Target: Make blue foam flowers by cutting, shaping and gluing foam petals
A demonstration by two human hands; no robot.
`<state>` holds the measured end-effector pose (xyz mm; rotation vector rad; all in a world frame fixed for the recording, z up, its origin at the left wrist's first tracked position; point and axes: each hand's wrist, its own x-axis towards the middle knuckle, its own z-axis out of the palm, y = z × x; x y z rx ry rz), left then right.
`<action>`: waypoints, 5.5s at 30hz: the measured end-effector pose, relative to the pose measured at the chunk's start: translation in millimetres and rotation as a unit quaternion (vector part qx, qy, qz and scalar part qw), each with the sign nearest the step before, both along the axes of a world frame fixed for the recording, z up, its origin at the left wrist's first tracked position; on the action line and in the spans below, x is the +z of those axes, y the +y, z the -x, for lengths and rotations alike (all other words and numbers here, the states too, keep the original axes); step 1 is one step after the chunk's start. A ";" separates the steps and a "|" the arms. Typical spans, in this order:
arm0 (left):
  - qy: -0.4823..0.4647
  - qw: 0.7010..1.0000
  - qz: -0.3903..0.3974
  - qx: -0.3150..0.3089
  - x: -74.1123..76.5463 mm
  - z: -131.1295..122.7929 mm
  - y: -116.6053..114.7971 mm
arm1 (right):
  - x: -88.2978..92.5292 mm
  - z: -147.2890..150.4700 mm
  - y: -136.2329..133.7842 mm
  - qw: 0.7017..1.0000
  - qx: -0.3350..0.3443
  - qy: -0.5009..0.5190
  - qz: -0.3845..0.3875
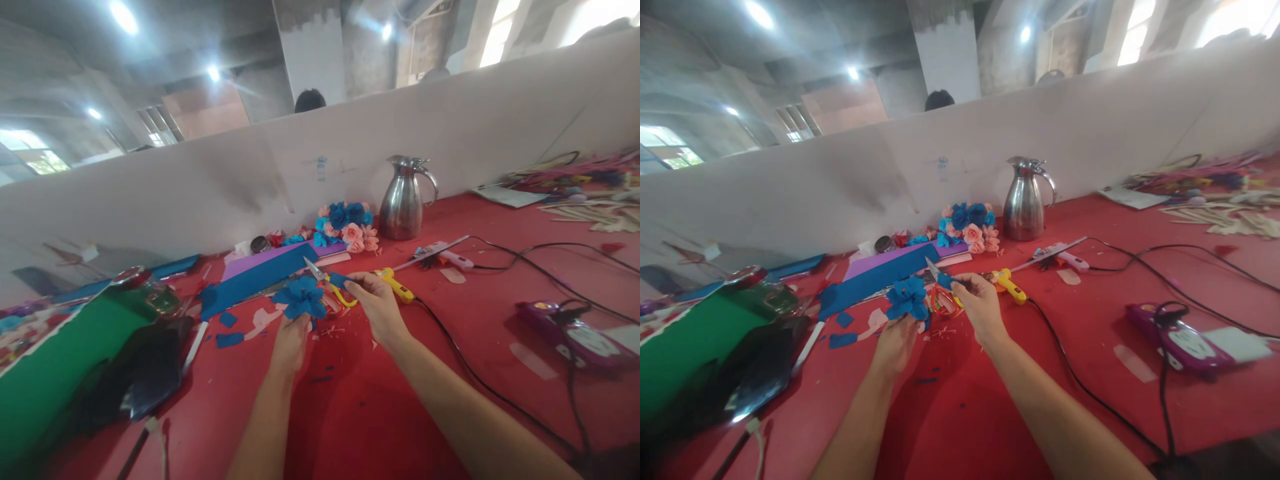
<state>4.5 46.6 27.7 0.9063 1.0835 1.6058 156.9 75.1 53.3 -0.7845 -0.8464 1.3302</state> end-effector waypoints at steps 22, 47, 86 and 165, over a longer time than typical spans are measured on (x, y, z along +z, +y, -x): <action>-0.115 0.990 0.042 -0.074 1.9 0.8 -1.3 | -9.7 7.8 0.6 0.996 0.076 -0.023 0.047; -0.071 0.996 0.026 -0.050 -2.9 -4.4 3.4 | -7.9 10.4 -2.5 0.985 0.144 0.030 0.094; -0.044 0.997 0.036 -0.053 -3.2 -5.2 2.6 | 4.8 10.3 -11.1 0.981 0.165 0.015 0.102; -0.070 0.992 0.081 -0.074 -4.0 -9.4 -3.5 | -25.0 15.8 -9.7 0.960 0.074 -0.237 -0.128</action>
